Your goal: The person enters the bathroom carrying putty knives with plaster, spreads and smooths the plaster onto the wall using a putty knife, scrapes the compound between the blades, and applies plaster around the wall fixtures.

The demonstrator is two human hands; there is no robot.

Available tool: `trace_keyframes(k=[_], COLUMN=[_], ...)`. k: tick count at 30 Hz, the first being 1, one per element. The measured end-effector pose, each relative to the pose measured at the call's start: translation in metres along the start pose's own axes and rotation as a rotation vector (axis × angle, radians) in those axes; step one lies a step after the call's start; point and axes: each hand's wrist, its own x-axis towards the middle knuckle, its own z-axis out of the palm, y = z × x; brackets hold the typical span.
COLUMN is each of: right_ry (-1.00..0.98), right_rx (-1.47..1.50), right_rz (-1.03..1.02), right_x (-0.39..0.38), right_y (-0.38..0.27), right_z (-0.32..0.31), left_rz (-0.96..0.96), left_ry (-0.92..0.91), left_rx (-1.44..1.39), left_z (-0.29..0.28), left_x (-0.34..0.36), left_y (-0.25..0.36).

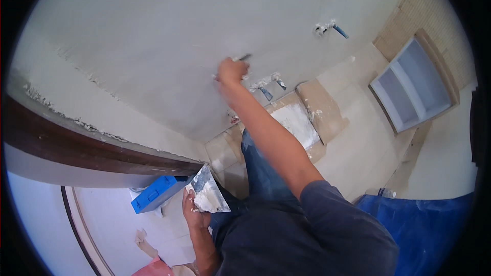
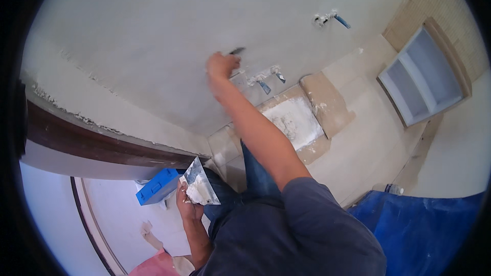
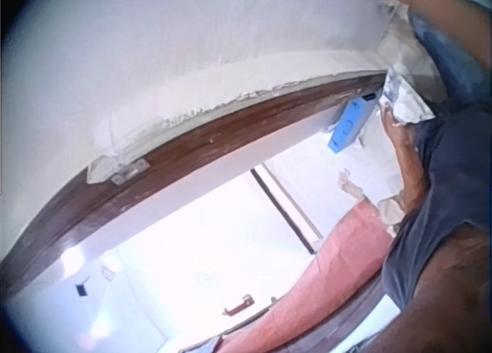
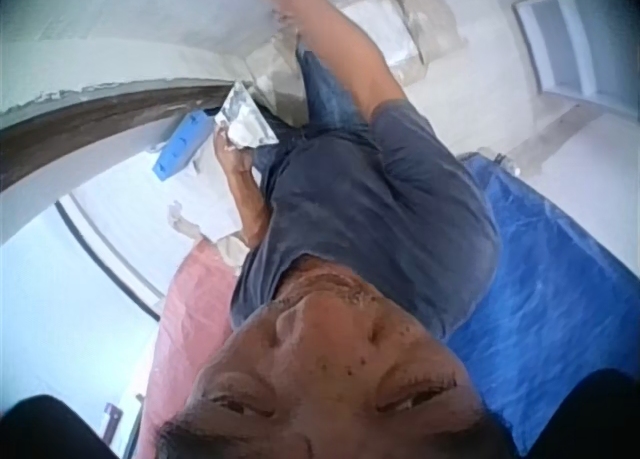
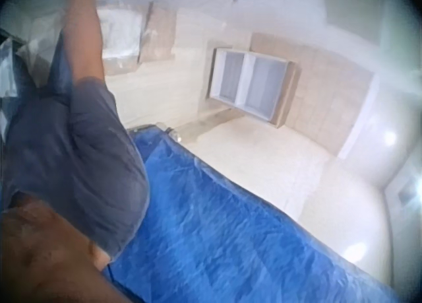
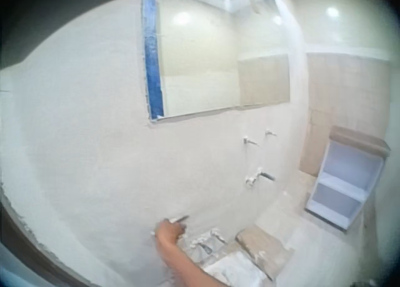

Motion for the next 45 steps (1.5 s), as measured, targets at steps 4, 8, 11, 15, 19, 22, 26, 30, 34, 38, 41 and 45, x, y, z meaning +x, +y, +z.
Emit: trace_keyframes(k=[4,8,11,15,19,22,26,30,34,38,41,45], right_ry=[-0.184,-0.462,-0.492,-0.468,-0.36,-0.282,-0.264,-0.22,-0.166,-0.287,-0.458,-0.616], right_rx=[-0.066,-0.142,0.002,0.37,0.329,0.287,0.356,0.27,0.135,0.077,0.099,-0.051], right_rz=[-0.242,-0.404,-0.565,0.024,0.235,0.244,0.189,0.202,0.121,-0.143,-0.101,-0.227], right_x=[-0.123,-0.17,-0.137,-0.091,-0.067,-0.057,-0.056,-0.045,-0.054,-0.142,-0.227,-0.238], right_y=[-0.069,-0.113,-0.066,0.004,0.024,0.032,0.03,0.02,0.002,-0.062,-0.155,-0.171], right_z=[0.017,-0.026,-0.059,-0.103,-0.104,-0.09,-0.078,-0.052,-0.01,0.039,0.023,0.005], left_rz=[-0.013,-0.01,0.002,0.027,0.038,0.031,0.038,0.049,0.053,0.05,0.037,-0.008], left_ry=[0.063,0.025,-0.06,0.023,0.075,0.061,0.03,0.043,0.012,0.05,0.001,0.001], left_rx=[-0.002,0.02,-0.001,0.018,0.017,-0.001,-0.004,0.01,0.009,0.04,0.0,-0.031], left_z=[0.002,0.009,0.002,-0.008,-0.012,-0.012,-0.007,-0.003,-0.003,-0.004,-0.011,0.002], left_x=[-0.007,-0.003,-0.004,-0.014,-0.015,-0.015,-0.016,-0.018,-0.017,-0.015,-0.012,-0.009], left_y=[0.007,0.008,0.011,0.015,0.015,0.015,0.016,0.018,0.019,0.019,0.015,0.009])
